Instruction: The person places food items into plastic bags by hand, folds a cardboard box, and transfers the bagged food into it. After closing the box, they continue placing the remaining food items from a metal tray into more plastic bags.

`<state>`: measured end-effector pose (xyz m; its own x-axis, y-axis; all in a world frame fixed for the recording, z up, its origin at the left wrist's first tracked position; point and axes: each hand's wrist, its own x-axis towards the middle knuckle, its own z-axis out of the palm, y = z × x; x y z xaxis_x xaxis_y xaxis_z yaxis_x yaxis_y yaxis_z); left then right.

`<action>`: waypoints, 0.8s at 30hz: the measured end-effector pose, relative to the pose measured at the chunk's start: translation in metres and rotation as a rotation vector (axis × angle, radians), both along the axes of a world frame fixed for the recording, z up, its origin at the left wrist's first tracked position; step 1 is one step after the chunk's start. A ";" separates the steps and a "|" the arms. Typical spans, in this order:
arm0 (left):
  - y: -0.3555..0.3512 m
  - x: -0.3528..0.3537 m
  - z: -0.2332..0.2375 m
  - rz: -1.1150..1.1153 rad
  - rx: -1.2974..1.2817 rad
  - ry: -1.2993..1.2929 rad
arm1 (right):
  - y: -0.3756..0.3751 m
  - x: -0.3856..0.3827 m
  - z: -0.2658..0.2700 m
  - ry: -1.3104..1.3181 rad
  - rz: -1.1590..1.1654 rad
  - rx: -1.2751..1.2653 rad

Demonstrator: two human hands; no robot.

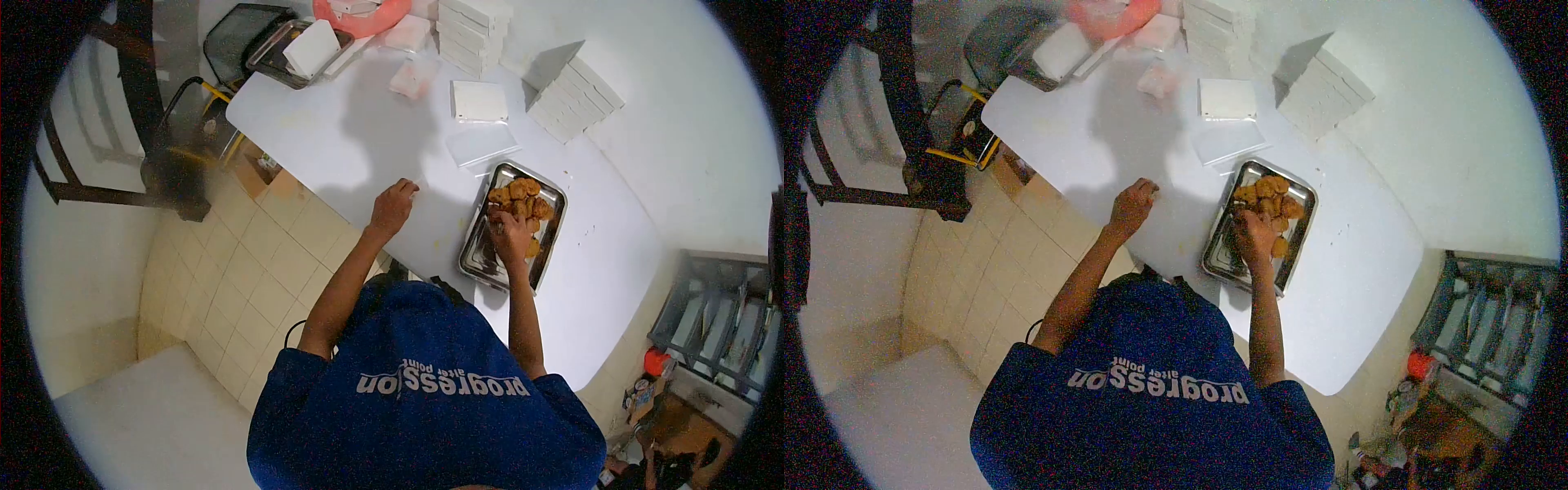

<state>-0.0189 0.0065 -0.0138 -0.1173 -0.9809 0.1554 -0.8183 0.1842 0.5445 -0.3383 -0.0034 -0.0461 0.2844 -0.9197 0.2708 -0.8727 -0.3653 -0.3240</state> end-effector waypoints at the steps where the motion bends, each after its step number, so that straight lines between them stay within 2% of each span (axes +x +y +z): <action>1: 0.001 0.000 -0.001 -0.005 -0.004 0.013 | 0.004 -0.003 -0.006 -0.020 0.038 -0.015; 8: 0.001 -0.002 0.009 -0.023 0.055 0.049 | 0.013 0.001 -0.025 0.087 0.004 -0.055; 10: 0.000 -0.001 0.009 -0.021 0.057 0.036 | 0.011 0.008 -0.008 0.048 -0.044 0.118; 12: -0.001 -0.001 0.010 -0.024 0.062 0.028 | 0.009 0.017 -0.003 0.037 -0.062 0.097; 14: -0.002 -0.004 0.015 -0.038 0.025 0.068 | 0.001 0.027 -0.011 -0.299 -0.116 0.014; 15: -0.003 -0.007 0.015 -0.041 0.026 0.066 | -0.005 0.037 -0.018 -0.595 -0.055 0.038; 16: -0.004 -0.010 0.015 -0.030 0.078 0.125 | -0.008 0.051 -0.012 -0.597 -0.060 0.038; 18: -0.006 -0.018 0.017 -0.031 0.141 0.178 | -0.010 0.081 -0.001 -1.154 -0.126 0.542; 19: -0.006 -0.022 0.018 -0.024 0.126 0.179 | -0.012 0.092 -0.006 -1.160 -0.135 0.538; 21: -0.009 -0.031 0.019 -0.022 0.104 0.179 | -0.017 0.112 -0.014 -1.344 -0.052 0.733; 24: -0.008 -0.040 0.016 0.021 0.116 0.193 | -0.017 0.133 -0.015 -1.259 -0.144 0.727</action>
